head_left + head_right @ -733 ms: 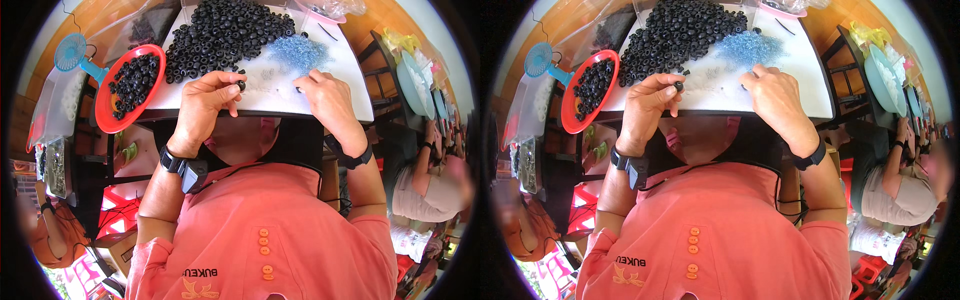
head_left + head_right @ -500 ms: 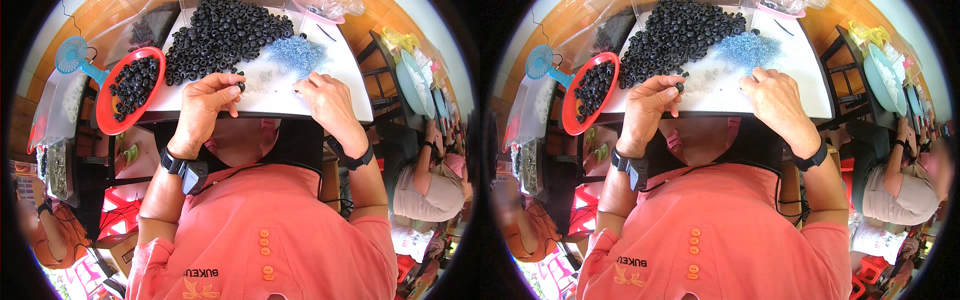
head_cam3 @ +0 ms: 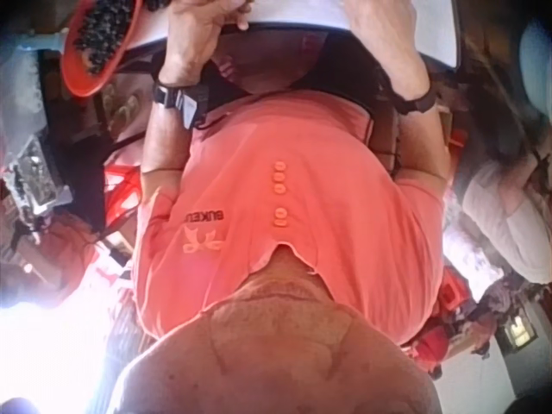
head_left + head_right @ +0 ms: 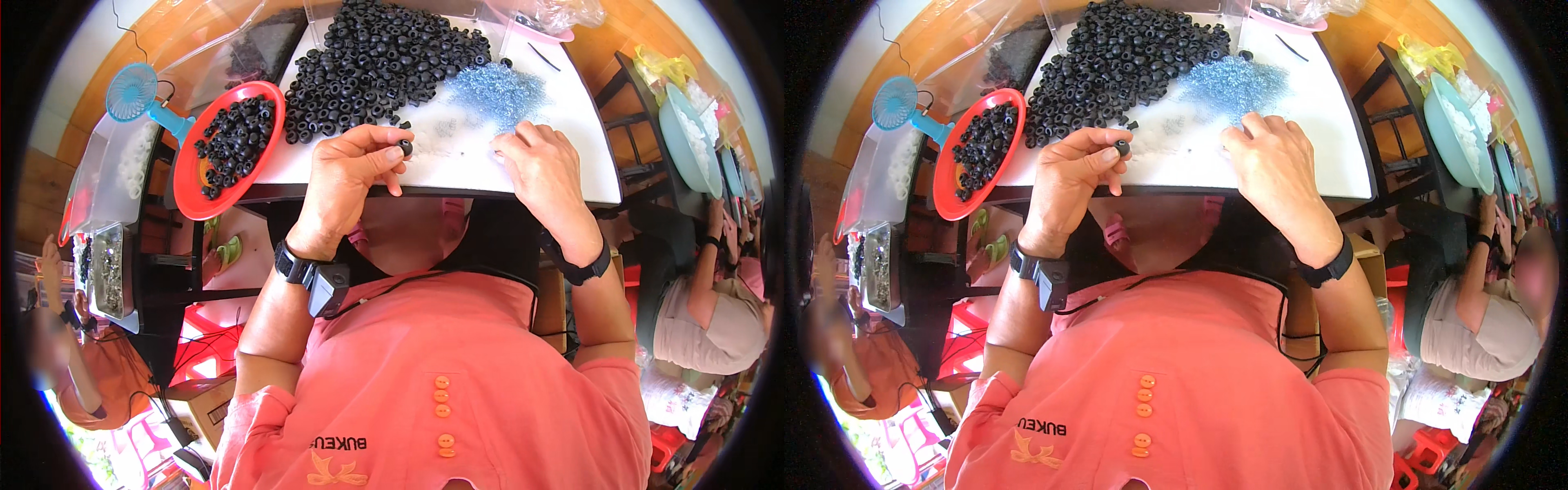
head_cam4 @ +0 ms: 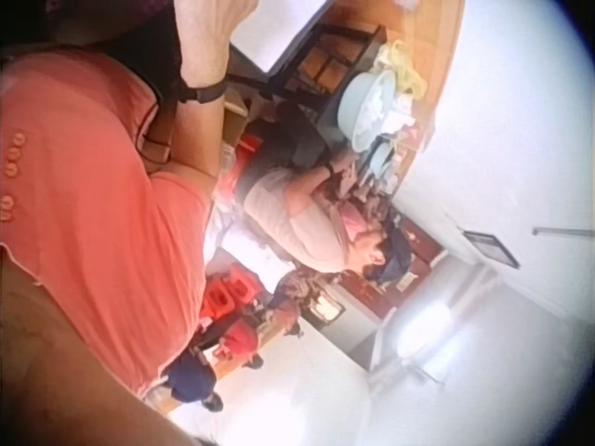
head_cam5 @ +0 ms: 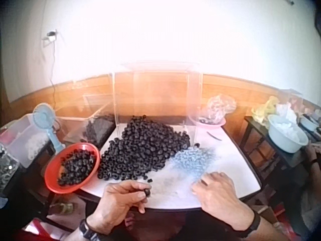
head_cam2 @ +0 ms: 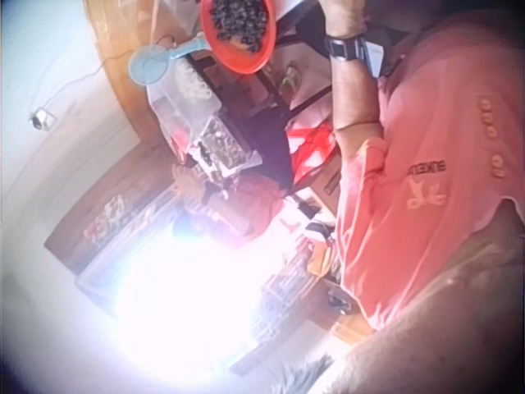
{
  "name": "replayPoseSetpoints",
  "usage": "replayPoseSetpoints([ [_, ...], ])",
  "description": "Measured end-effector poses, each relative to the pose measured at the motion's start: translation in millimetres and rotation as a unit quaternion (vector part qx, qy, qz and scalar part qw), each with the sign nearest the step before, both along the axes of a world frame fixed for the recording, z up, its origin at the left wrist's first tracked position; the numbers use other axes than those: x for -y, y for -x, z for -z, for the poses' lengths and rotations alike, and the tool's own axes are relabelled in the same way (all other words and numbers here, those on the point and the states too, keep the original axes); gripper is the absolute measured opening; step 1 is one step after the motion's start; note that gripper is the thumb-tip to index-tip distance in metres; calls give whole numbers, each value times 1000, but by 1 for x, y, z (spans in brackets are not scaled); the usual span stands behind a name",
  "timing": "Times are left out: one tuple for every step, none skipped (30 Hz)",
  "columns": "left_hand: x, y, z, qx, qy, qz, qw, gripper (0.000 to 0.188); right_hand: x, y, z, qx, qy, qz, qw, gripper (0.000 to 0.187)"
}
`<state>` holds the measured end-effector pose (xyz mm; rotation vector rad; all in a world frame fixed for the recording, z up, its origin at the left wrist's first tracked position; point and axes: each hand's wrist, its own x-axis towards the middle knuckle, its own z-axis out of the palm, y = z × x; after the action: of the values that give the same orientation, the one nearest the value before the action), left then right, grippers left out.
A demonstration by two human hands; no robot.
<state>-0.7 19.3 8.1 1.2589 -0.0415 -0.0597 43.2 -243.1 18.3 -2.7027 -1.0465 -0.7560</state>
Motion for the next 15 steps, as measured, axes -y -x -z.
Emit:
replayPoseSetpoints([
  [0,0,0,-7,9,2,1000,18,1,0,0,1,-2,-1,1000,8],
  [-2,-1,1,-5,17,8,1000,18,1,0,0,3,2,-1,1000,9],
  [-4,-1,2,-3,15,8,1000,18,1,1,0,4,7,0,1000,9],
  [-5,-1,2,1,40,12,999,19,0,2,0,5,5,-1,1000,9],
  [-6,-1,2,5,65,16,998,19,0,3,0,1,-7,-7,1000,9],
  [-5,0,-1,6,63,16,998,19,0,3,1,-5,-21,-12,1000,9],
  [-2,3,-4,4,78,27,997,19,0,4,3,-4,-23,-12,1000,9],
  [0,4,-5,1,93,38,995,18,-2,3,6,7,-27,-16,999,9],
  [1,2,-2,0,93,38,995,18,-4,4,7,17,-29,-21,999,9],
  [2,-1,3,3,89,43,995,20,-6,5,8,17,-29,-21,999,9],
  [2,-2,6,6,84,47,995,23,-7,5,9,22,-46,-19,998,9],
  [4,-3,6,0,84,42,996,22,-8,5,10,27,-63,-17,997,9],
  [4,-4,6,-2,84,41,996,22,-10,5,9,26,-64,-17,997,9],
  [3,-4,5,-1,78,40,996,22,-11,5,6,-1,-108,-35,994,10],
  [4,-3,6,-2,73,39,997,21,-13,6,3,-28,-152,-53,987,10],
])
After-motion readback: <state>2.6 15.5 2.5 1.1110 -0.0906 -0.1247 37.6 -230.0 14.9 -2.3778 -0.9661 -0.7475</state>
